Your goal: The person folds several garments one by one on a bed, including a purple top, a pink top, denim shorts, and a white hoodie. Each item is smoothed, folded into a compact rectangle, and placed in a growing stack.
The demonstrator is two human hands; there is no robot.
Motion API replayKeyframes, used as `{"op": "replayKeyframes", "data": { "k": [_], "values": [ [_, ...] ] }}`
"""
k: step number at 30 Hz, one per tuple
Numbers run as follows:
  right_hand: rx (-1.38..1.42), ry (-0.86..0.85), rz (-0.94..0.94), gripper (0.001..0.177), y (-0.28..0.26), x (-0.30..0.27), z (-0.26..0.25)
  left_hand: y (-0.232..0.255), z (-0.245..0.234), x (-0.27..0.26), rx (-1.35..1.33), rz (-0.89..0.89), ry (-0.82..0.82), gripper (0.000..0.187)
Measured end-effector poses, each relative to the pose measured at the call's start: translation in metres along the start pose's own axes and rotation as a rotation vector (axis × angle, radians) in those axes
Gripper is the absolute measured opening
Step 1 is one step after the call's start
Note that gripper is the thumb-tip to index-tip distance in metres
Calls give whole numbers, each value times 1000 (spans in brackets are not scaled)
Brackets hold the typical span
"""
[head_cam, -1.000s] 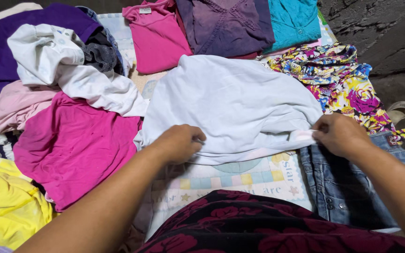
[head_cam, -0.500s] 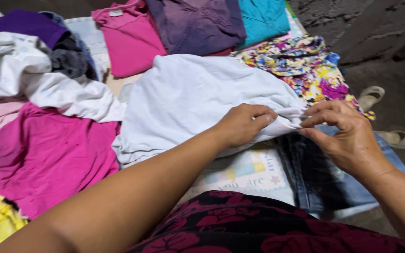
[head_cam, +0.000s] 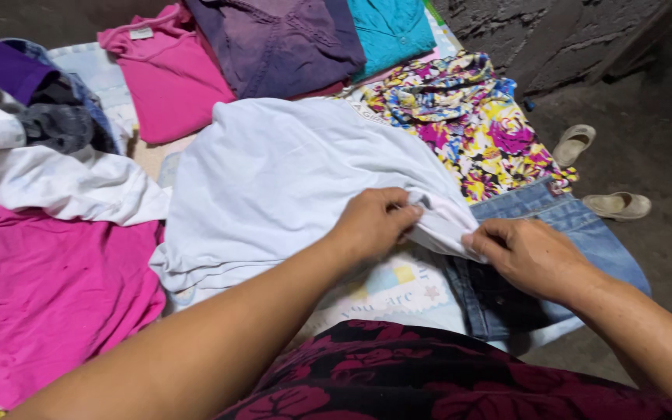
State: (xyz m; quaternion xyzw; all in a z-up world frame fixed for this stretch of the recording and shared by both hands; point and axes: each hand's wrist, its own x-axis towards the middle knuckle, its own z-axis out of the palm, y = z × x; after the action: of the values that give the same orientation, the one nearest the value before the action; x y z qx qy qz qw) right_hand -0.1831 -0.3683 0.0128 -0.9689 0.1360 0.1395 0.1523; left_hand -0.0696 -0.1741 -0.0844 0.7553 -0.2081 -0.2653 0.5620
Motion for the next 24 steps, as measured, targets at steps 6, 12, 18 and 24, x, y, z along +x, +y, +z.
{"op": "replayKeyframes", "data": {
  "k": [6,12,18,24],
  "values": [
    [-351,-128,205,54,-16,43,12,39,-6,-50,111,236,-76,25],
    [-309,-92,39,36,23,89,11,42,-26,-63,98,238,-56,25],
    [246,-38,15,31,155,84,-22,18,-35,-69,150,216,-132,23],
    [3,-179,238,35,223,59,14,-36,-69,-83,227,-8,141,25]
  ]
}}
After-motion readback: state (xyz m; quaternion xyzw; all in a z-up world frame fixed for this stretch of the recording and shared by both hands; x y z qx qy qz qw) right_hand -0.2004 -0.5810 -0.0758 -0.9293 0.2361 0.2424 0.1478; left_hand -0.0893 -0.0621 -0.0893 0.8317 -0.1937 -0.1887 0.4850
